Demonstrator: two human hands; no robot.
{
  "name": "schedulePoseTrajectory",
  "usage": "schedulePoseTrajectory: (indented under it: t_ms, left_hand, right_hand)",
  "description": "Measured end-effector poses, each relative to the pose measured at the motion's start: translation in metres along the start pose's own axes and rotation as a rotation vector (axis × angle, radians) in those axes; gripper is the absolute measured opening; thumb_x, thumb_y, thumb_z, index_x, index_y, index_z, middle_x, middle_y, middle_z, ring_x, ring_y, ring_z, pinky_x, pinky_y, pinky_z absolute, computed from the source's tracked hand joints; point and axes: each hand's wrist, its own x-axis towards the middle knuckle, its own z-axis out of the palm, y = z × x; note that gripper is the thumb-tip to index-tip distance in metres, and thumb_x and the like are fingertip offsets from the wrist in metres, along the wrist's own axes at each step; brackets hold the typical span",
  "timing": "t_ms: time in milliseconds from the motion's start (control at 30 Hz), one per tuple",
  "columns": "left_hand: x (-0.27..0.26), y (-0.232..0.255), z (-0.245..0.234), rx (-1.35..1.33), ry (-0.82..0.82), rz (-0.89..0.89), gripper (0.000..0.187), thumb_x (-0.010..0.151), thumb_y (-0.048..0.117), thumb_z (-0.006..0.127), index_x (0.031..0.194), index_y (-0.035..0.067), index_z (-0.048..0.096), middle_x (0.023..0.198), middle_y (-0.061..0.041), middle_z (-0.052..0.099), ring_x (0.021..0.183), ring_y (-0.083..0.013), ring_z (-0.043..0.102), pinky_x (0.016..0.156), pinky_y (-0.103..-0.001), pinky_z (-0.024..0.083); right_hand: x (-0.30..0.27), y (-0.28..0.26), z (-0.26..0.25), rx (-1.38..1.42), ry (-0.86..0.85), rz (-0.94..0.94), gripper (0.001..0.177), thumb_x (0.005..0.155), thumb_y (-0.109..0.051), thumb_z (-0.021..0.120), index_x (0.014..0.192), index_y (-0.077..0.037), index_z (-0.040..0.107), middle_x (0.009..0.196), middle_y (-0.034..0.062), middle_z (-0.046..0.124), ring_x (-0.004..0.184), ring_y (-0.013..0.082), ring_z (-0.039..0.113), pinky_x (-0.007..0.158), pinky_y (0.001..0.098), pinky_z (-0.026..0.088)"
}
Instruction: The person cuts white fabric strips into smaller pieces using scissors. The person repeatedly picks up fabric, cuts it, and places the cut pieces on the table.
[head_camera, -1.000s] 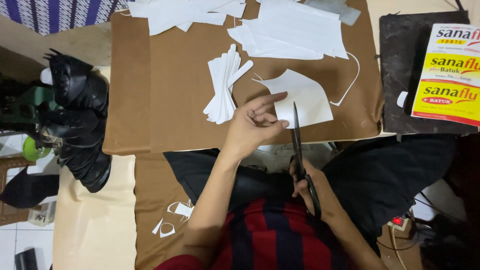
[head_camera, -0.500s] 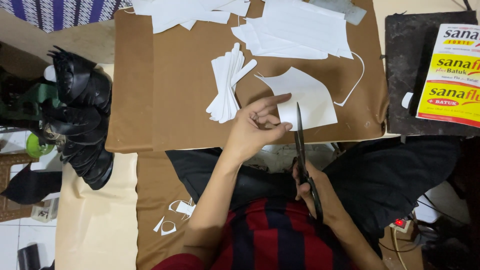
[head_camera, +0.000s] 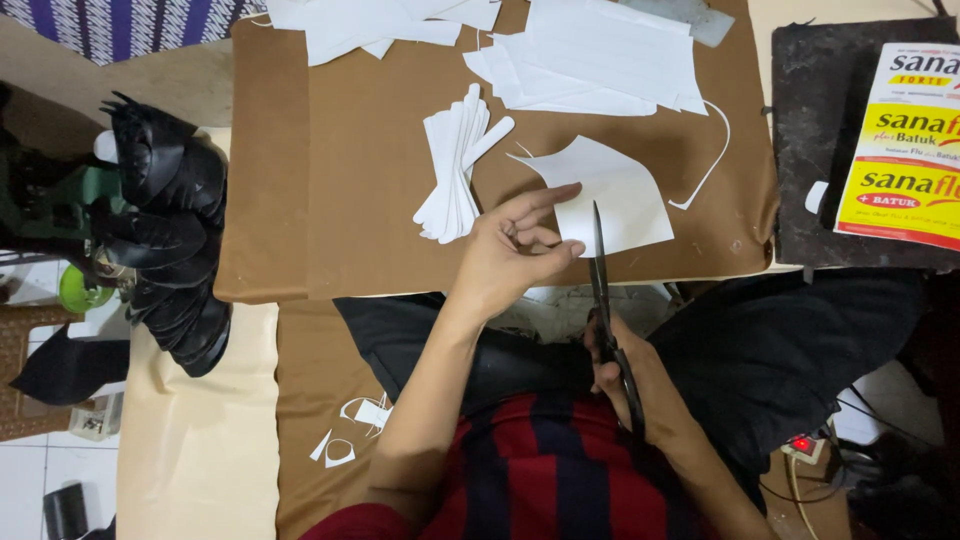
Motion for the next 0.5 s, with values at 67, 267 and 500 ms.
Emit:
schedulePoseTrajectory:
  t_ms: [67, 267, 500]
  left_hand:
    - [-0.0008, -0.0003, 0.0010, 0.009, 0.007, 0.000, 0.048, 0.085, 0.007, 0.078, 0.133, 0.012, 0.068, 0.068, 0.004, 0.069, 0.082, 0.0030, 0.061, 0.100, -0.023, 0.050]
    - [0.0001, -0.0044, 0.0007, -0.001, 0.002, 0.002, 0.048, 0.086, 0.006, 0.078, 0.133, 0.012, 0.068, 0.073, 0.003, 0.071, 0.073, 0.0026, 0.057, 0.085, -0.020, 0.050]
    - [0.0021, -0.0087, 0.0006, -0.034, -0.014, 0.006, 0.047, 0.087, 0.004, 0.078, 0.132, 0.011, 0.068, 0.085, -0.002, 0.075, 0.071, 0.0009, 0.061, 0.084, -0.018, 0.053]
  right_hand:
    - [-0.0012, 0.0026, -0.0001, 0.006, -0.003, 0.012, 0.092, 0.073, -0.091, 0.018, 0.099, -0.011, 0.055, 0.081, 0.0012, 0.058, 0.053, 0.0121, 0.058, 0.051, 0.0281, 0.059]
    - [-0.0016, 0.0062, -0.0004, 0.041, -0.008, 0.061, 0.090, 0.067, -0.092, 0.021, 0.091, -0.011, 0.053, 0.078, 0.0002, 0.054, 0.048, 0.0106, 0.057, 0.046, 0.0259, 0.060]
    - [-0.0035, -0.0008, -0.0003, 0.100, -0.005, 0.121, 0.075, 0.073, -0.082, 0.032, 0.085, -0.012, 0.052, 0.070, -0.0015, 0.050, 0.050, 0.0086, 0.051, 0.043, 0.0258, 0.063]
